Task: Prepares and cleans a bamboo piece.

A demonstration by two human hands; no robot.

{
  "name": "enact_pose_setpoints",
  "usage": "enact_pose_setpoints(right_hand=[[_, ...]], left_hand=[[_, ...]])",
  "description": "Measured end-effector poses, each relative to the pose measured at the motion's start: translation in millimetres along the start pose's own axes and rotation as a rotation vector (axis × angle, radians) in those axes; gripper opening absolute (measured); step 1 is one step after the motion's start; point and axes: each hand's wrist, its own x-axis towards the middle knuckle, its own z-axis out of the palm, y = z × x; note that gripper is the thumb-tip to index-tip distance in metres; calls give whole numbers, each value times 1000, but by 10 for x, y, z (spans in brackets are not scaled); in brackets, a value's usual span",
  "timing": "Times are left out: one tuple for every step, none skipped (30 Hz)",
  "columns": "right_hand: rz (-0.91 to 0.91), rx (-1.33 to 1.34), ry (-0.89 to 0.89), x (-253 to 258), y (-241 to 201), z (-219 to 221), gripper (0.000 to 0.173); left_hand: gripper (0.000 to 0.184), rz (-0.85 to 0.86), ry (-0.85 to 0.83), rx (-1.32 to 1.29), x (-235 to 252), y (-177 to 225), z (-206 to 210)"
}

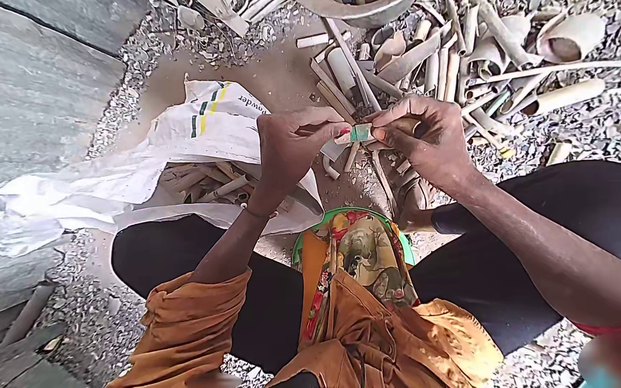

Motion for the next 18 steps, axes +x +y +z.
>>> enact_pose_setpoints(right_hand=[[-1,4,-3,-2,2,1,14],[-4,5,-6,-2,7,4,14],[-2,9,-5,-1,9,7,14],[5,13,-7,-2,8,7,14],[11,14,-12,-3,8,5,14],[13,18,-16,-4,13,5,14],[13,17,-21,-3,17,5,14],[9,5,-26,-1,16,4,14],[5,-13,-33,-1,14,0,14],[-4,-30,-37,0,14,-2,14],[-15,-52,-38,0,13,-1,14],[-37,-84,-34,0,17,3,14],[-66,-121,-27,0,23,7,14],[-94,-164,-22,-2,29,10,13],[-117,-221,-21,-8,30,14,13],[-143,-280,-22,-17,31,21,13],[-184,-330,-20,-26,43,35,12],[-234,-373,-14,-36,62,51,13]], left_hand=[[8,0,0,8,-2,3,11],[10,1,1,20,-3,8,20],[15,2,6,39,-4,11,29],[19,11,3,53,-4,14,34],[21,33,0,70,-6,12,37],[22,61,6,88,-14,2,42],[23,90,11,104,-20,-4,45],[24,108,8,127,-24,0,46],[24,120,-6,148,-30,14,46],[22,125,-32,163,-37,34,41],[20,126,-63,167,-41,51,41],[22,123,-93,163,-44,66,47],[26,118,-114,163,-53,74,64],[28,116,-113,178,-71,78,88],[27,123,-95,197,-94,77,116],[27,121,-76,205,-118,79,142],[26,115,-56,199,-139,79,167],[25,109,-35,181,-156,76,192]])
